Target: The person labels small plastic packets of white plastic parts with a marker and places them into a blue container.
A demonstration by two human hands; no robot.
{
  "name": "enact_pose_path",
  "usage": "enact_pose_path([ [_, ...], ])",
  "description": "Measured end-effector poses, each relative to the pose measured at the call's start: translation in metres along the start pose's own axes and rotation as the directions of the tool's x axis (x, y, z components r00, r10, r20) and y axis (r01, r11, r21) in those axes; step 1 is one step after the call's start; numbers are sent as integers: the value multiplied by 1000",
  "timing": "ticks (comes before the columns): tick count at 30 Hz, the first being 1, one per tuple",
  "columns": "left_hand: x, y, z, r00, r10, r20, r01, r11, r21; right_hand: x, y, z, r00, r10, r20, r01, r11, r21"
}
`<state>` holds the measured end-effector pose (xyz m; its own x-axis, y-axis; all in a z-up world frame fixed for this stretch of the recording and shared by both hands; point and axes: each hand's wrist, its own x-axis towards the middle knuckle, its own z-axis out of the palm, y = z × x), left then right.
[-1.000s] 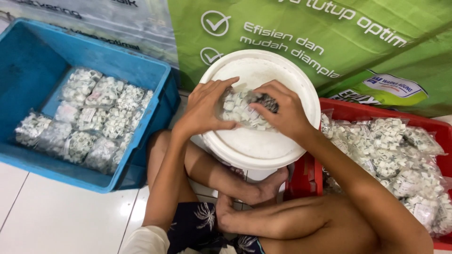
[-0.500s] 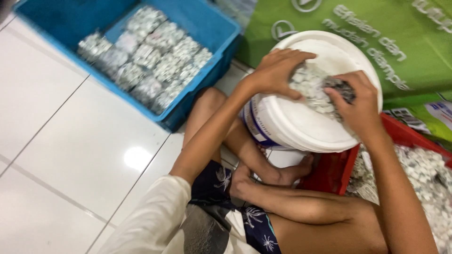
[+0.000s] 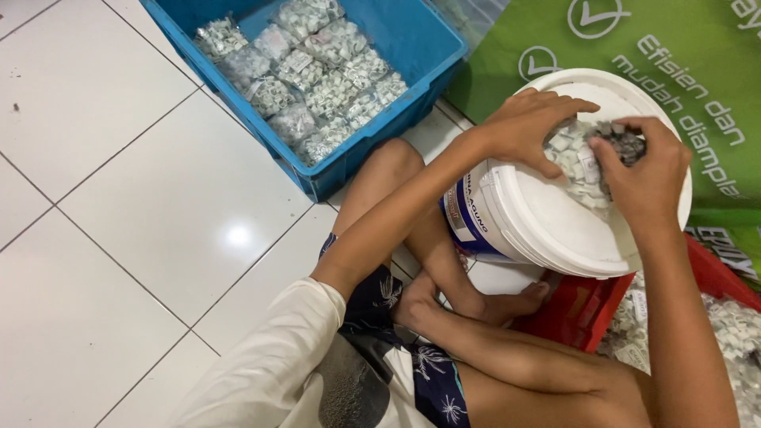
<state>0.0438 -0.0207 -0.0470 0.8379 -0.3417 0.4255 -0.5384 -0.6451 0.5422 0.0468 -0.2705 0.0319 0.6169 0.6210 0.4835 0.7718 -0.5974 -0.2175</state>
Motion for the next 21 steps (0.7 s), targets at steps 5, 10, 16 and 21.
enact_pose_path([
  [5,-7,1,-7,999,37,1,-37,999,2,10,-2,-5,999,-17,47,15,999,30],
  [10,-12,10,-16,999,14,38,-15,1000,17,-6,27,-18,980,192,57,-186,977,-106],
  [16,-18,23,-31,1000,28,13,-28,999,-38,12,-22,6,975,218,-40,-219,975,-43],
  [21,-19,29,-35,1000,4,-2,-4,999,-35,17,-50,0,998,-13,62,5,992,127],
])
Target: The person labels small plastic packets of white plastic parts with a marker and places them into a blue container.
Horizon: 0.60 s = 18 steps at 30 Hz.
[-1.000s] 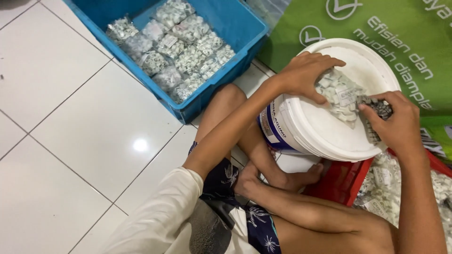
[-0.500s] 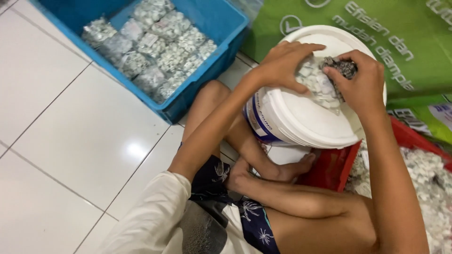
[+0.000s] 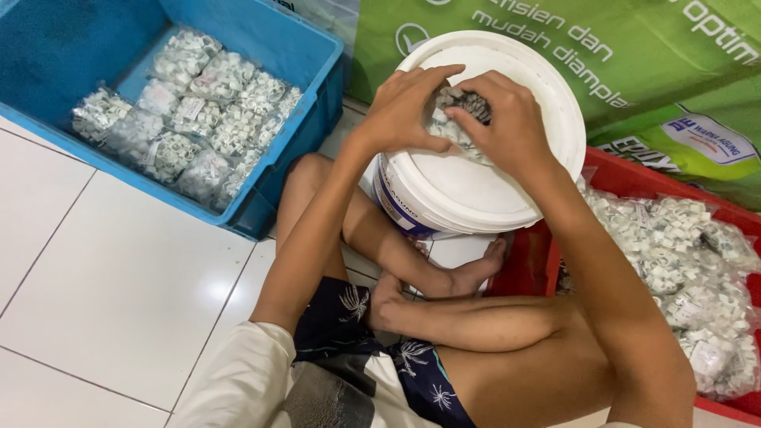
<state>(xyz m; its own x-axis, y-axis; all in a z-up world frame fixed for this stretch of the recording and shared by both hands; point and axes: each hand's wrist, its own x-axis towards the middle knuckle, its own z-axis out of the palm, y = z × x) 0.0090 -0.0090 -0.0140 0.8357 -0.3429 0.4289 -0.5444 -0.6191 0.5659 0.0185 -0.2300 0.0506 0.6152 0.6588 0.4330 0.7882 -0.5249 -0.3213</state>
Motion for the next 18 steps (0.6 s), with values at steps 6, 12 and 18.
enact_pose_path([
  [6,3,-9,4,1000,-3,18,3,1000,21,-10,50,-4,983,158,-96,-172,971,-168],
  [12,0,-4,0,1000,1,2,-1,1000,0,-4,-3,5,999,-4,-42,2,999,-42],
  [18,-20,-12,-12,996,69,60,-64,995,-76,-34,39,-28,957,288,44,-266,925,-272],
])
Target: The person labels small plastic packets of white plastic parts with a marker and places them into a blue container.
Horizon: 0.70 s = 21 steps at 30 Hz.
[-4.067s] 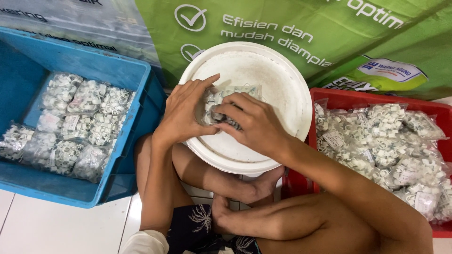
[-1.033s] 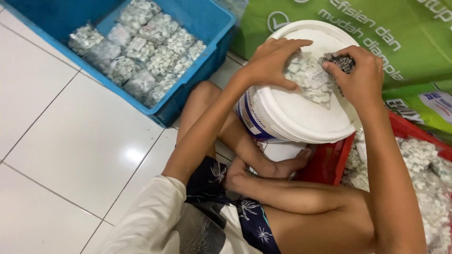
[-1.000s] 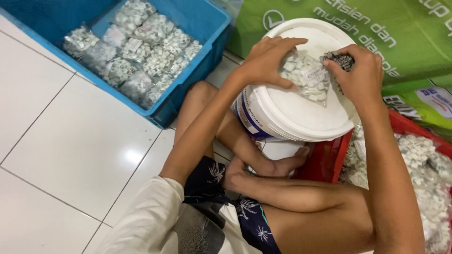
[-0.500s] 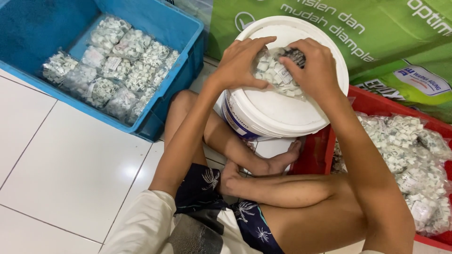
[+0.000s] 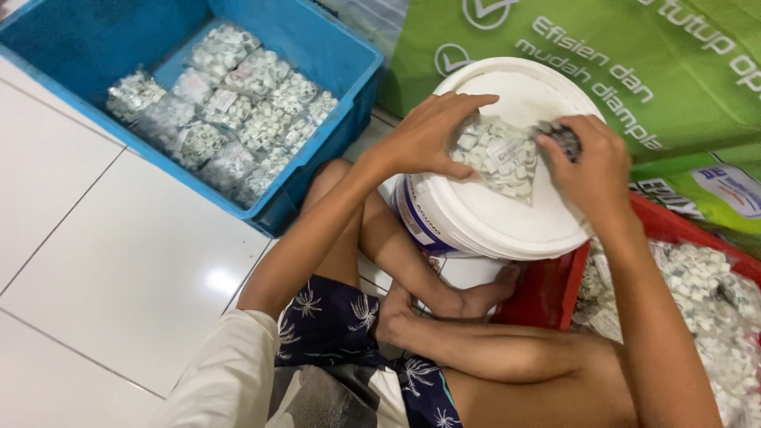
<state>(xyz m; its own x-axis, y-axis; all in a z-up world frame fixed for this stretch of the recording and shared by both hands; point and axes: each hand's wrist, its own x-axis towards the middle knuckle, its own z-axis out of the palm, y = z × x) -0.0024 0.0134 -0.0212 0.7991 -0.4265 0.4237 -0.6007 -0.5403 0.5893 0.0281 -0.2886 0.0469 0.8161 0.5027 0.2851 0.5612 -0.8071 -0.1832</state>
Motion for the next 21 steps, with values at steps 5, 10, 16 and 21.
enact_pose_path([
  [5,-32,-7,-20,983,103,-149,-115,991,-70,-11,50,16,971,-177,-163,148,973,-176],
  [10,-54,-7,-44,967,77,-243,-118,981,-156,13,-30,19,840,-402,-363,418,908,-39],
  [16,-88,-19,-66,931,132,-341,-212,955,-208,33,-113,42,981,79,175,-159,846,509],
  [21,-99,-2,-71,936,-116,-333,-29,915,-402,33,-121,72,982,174,77,-177,687,705],
])
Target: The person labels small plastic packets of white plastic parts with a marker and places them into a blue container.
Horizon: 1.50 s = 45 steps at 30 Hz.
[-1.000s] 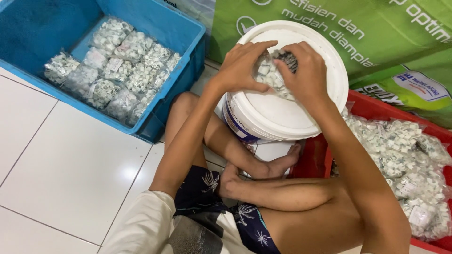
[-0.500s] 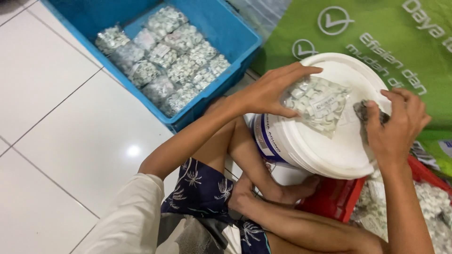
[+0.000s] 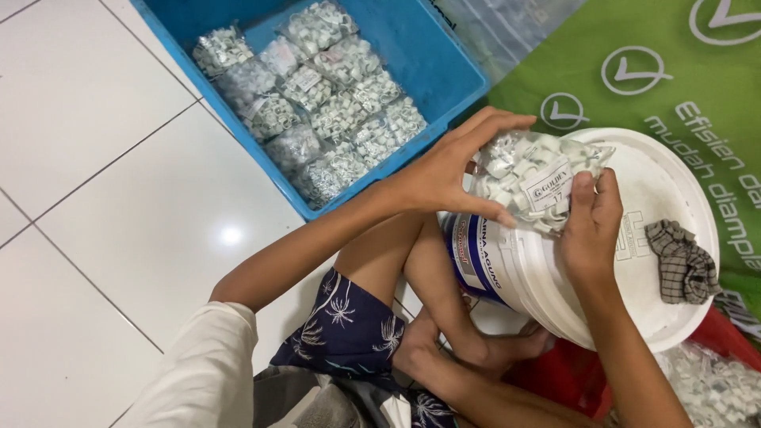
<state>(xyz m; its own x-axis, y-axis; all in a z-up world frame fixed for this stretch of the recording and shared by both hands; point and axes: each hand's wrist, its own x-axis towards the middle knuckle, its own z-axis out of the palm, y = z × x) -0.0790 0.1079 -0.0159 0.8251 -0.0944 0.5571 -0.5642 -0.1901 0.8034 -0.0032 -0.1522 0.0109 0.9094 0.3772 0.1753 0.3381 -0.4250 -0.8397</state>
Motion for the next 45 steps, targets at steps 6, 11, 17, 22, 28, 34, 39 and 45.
enact_pose_path([
  [6,48,-12,63,958,-277,-67,271,959,-87,-22,-5,-33,993,55,-103,-59,998,-35],
  [11,97,-17,120,953,-302,15,300,951,79,-33,27,-76,945,271,-186,-291,952,-92],
  [17,110,-26,145,950,-310,39,298,937,184,-35,40,-87,924,331,-192,-356,928,-114],
  [22,108,-16,128,928,-357,107,356,934,27,-35,33,-74,937,282,-205,-299,952,-56],
  [28,102,-19,123,984,-171,48,168,984,56,-39,12,-67,927,331,-179,-340,940,-21],
  [34,103,-8,115,990,-143,17,140,984,109,-38,17,-67,973,142,-182,-149,988,-25],
  [39,102,-3,113,979,-205,20,201,972,123,-38,8,-66,974,153,-166,-155,988,5],
  [45,100,-2,110,985,-175,7,173,979,111,-35,12,-64,980,119,-158,-121,993,-2],
])
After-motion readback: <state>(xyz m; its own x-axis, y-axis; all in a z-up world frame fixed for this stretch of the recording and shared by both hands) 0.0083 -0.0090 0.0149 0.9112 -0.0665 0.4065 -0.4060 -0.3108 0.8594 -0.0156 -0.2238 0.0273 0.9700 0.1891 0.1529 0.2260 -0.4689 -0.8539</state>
